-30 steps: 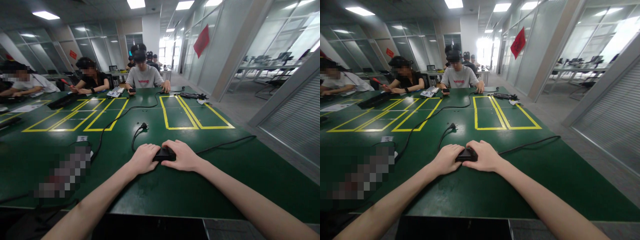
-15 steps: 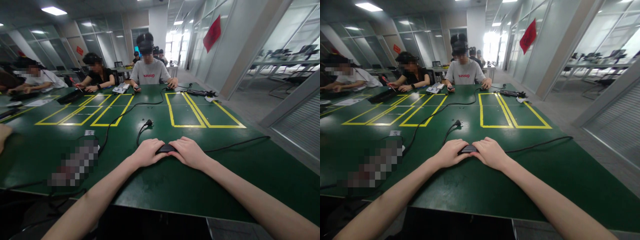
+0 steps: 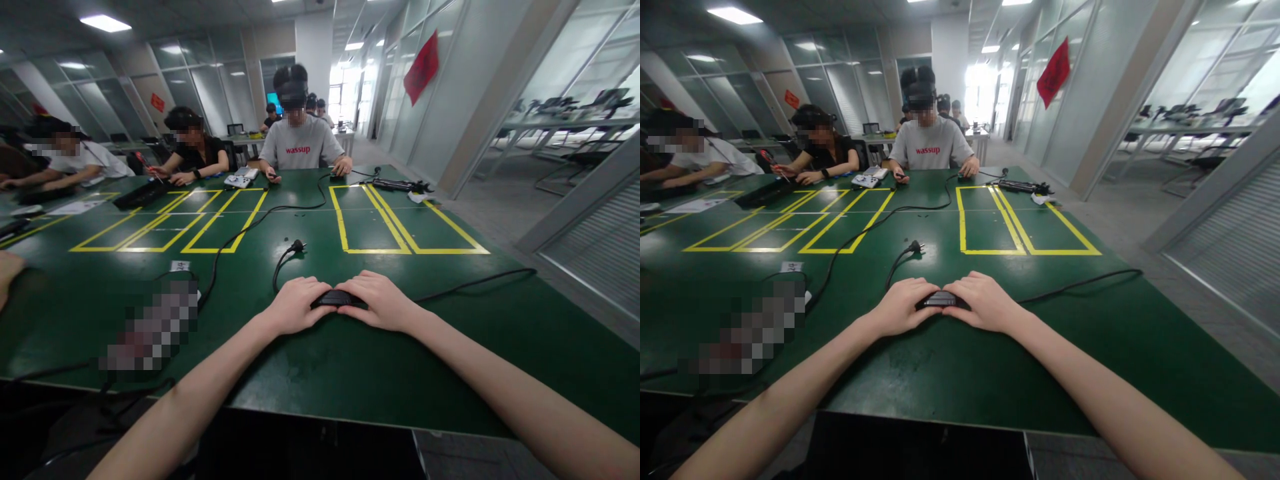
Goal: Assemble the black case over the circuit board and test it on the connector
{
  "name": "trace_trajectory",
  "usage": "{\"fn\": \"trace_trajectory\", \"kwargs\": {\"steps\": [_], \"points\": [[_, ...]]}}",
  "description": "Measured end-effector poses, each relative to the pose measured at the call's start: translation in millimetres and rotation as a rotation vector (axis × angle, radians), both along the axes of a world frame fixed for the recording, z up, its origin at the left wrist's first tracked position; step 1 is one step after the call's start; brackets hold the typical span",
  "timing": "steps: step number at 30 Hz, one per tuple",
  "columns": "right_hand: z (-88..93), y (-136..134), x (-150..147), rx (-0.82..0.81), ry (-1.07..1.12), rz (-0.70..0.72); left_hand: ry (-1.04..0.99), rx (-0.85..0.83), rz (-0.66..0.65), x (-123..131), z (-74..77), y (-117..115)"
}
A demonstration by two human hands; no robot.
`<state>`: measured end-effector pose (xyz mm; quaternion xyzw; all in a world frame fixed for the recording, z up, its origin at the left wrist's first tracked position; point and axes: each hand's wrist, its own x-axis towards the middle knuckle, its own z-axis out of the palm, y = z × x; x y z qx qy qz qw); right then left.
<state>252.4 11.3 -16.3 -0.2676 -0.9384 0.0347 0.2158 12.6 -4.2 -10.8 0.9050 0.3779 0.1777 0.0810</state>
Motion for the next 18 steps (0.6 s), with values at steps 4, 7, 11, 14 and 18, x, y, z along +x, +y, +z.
{"fn": "trace_trajectory", "kwargs": {"steps": [4, 7, 11, 14, 18], "points": [[1.2, 0.4, 0.9, -0.003, 0.010, -0.016, -0.035, -0.009, 0.017, -1.4, 1.6, 0.3], [2.2, -0.7, 0.1, -0.023, 0.071, -0.065, -0.069, 0.021, 0.031, -3.3, 3.0, 1.5], [2.6, -2.9, 0.7, -0.369, 0.199, -0.034, -0.004, 0.151, -0.036, -5.0, 2.4, 2.0], [1.0, -3.6, 3.2, -0.831, 0.323, 0.022, 0.051, 0.263, -0.127, -4.7, 0.5, 1.2], [0.3, -4.4, 3.3, -1.021, 0.418, 0.012, 0.046, 0.306, -0.155, -2.6, -2.1, 1.5]]}}
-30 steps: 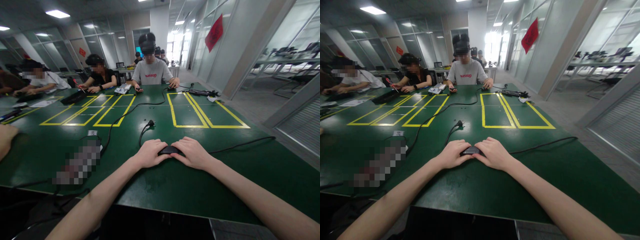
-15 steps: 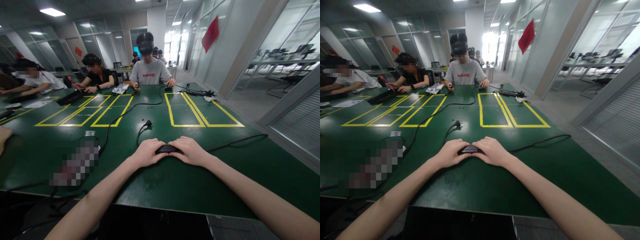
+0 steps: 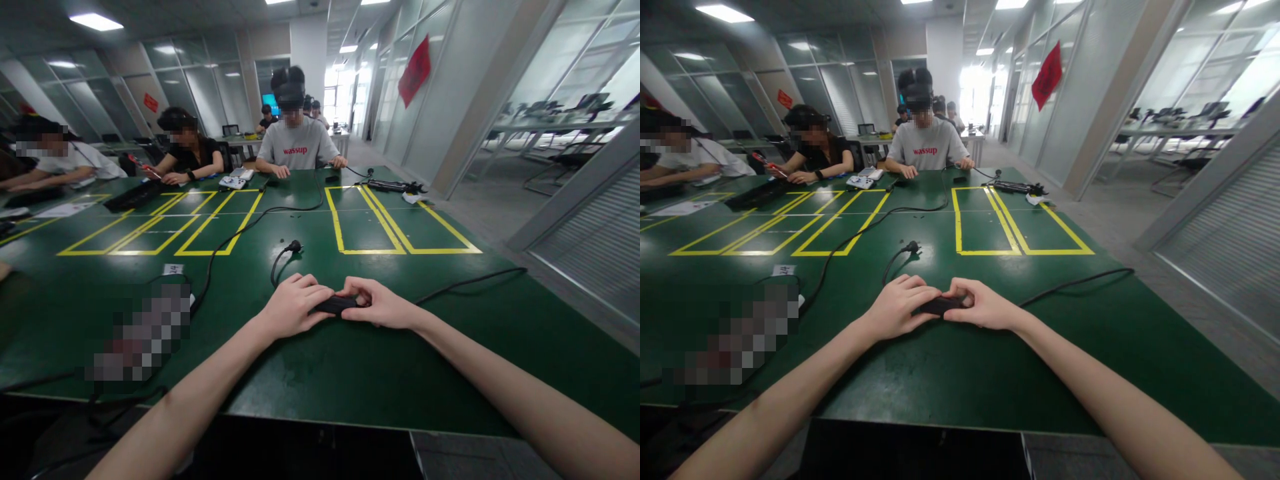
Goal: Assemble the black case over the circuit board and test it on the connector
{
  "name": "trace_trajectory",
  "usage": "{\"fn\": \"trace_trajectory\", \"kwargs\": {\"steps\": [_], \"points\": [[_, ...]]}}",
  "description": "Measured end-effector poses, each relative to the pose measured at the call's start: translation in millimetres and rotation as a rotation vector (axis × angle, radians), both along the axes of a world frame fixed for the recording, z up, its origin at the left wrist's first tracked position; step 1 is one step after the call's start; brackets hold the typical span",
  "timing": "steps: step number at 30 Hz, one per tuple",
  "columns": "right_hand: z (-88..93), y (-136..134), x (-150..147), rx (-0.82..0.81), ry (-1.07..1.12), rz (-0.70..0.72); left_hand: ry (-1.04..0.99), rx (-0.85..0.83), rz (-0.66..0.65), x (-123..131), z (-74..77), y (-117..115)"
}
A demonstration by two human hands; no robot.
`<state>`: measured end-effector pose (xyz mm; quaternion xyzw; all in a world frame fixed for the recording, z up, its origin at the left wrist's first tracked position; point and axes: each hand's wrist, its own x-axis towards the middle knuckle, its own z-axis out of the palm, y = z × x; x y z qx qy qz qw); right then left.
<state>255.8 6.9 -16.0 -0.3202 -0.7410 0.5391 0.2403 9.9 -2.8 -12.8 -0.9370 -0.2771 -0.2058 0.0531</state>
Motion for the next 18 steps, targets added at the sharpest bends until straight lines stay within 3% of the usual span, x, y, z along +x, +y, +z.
{"fn": "trace_trajectory", "kwargs": {"steps": [4, 7, 13, 18], "points": [[1.2, 5, -2, 0.087, 0.060, -0.170, -0.108, 0.024, 0.059, 1, 0.0, 2], [-0.2, 22, 7, 0.163, 0.143, -0.411, -0.171, 0.037, 0.096, -1, 0.6, 3], [-3.5, 69, 71, 0.521, 0.177, -1.130, -0.142, -0.167, 0.069, -7, -6.7, 9], [2.9, 77, 122, 0.645, -0.129, -1.444, -0.159, -0.239, 0.108, -8, -8.2, 11]]}}
